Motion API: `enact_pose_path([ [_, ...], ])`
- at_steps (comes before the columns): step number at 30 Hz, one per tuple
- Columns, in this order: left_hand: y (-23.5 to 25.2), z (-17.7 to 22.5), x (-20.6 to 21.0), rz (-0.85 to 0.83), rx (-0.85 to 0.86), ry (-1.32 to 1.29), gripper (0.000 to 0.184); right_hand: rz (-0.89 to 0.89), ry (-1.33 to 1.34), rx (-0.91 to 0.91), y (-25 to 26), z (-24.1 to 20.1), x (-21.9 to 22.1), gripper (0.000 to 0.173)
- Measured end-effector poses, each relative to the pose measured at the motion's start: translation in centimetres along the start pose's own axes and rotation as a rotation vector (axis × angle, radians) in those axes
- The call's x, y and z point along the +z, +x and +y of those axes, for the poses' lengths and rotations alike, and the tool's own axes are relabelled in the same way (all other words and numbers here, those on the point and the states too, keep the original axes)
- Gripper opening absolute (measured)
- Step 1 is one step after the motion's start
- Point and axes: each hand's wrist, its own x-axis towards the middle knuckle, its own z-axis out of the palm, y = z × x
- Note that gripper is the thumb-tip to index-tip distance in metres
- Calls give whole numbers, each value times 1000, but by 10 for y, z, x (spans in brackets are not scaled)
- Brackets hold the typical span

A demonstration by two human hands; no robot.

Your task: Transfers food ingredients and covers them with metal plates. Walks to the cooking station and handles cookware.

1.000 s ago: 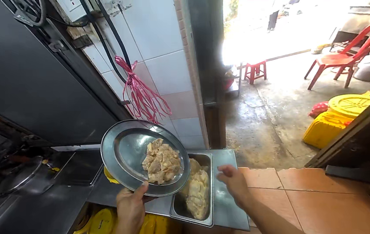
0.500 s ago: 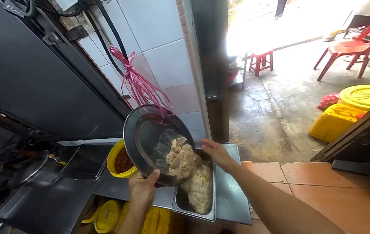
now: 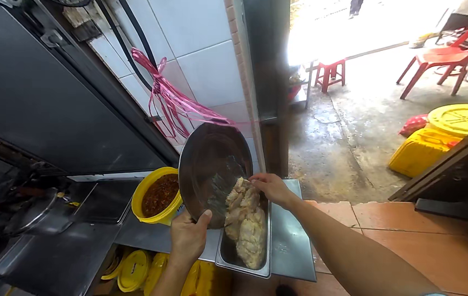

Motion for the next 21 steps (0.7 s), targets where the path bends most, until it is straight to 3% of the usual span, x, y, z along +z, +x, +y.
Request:
enact_pose_path([
  [8,-10,3,0,-4,150,123,5,-123,-298,37,1,-13,-12,41],
  [21,-31,0,-14,-3,327,133,7,-223,-372,124,16,-16,1,60],
])
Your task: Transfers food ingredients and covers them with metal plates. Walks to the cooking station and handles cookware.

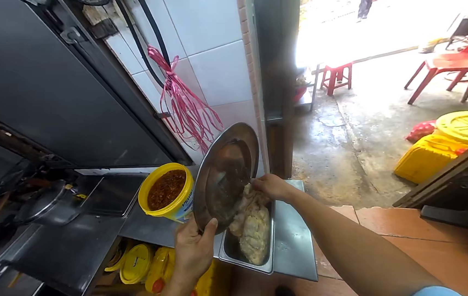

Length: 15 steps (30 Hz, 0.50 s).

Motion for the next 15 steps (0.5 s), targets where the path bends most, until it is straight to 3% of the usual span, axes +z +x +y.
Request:
enact_pose_path([
  [9,-12,0,-13,-39,20,33,8,72,-17,-2,-3,-6,-2,52],
  [15,-16,6,-18,-29,41,84,8,-18,-314,-32,-7,-11,6,33],
])
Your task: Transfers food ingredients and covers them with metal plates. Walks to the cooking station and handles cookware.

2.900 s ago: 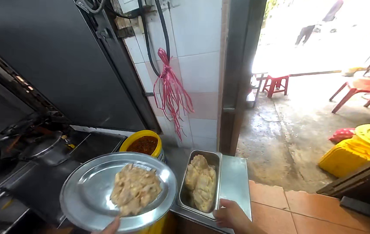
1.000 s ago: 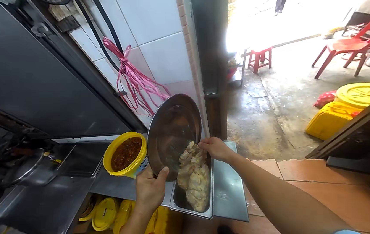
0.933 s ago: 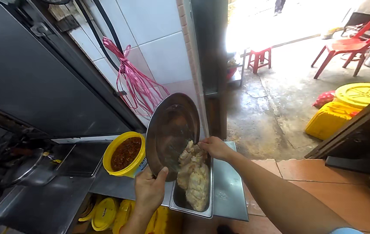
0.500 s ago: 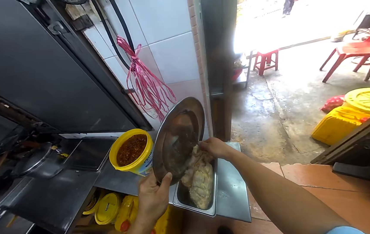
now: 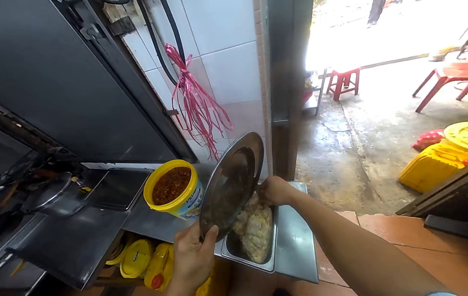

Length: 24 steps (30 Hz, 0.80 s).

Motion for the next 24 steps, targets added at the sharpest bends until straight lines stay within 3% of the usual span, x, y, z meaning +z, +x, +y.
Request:
enact_pose_path([
  [7,-9,3,-5,11,-23,-10,8,-79,-55,-65,4,10,2,16],
  [13,-14,7,-11,28,11,46,8,-1,-170,-179,8,17,-6,15],
  [18,-12,12,-13,56,-45,21,8,42,-431,-142,5,15,8,20],
  [24,-12,14,-12,-21,-51,61,9,54,-511,-182,18,17,18,16],
])
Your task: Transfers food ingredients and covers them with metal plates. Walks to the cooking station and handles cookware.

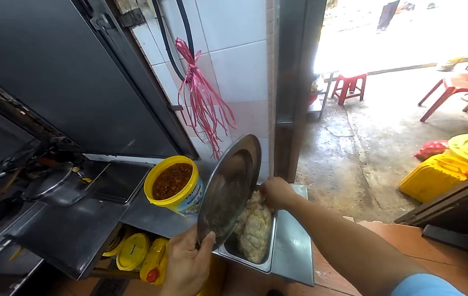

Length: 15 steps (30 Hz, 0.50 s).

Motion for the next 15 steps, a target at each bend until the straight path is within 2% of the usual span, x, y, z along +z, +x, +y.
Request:
enact_pose_path([
  [3,1,3,-4,-25,1,65,10,-24,-50,-36,5,5,0,18],
  [5,2,5,-8,7,9,82,10,-8,-39,-67,7,7,-8,11],
  [7,4,8,-9,63,10,48,8,50,87,-77,8,10,-16,4],
  [11,6,15,-6,176,-36,-5,5,112,453,-75,0,-4,-22,11],
  [13,6,16,-5,221,-79,-35,5,54,426,-53,-2,-16,-19,15],
  [15,6,18,-6,267,-153,-86,5,17,286,-32,0,-25,-16,15],
])
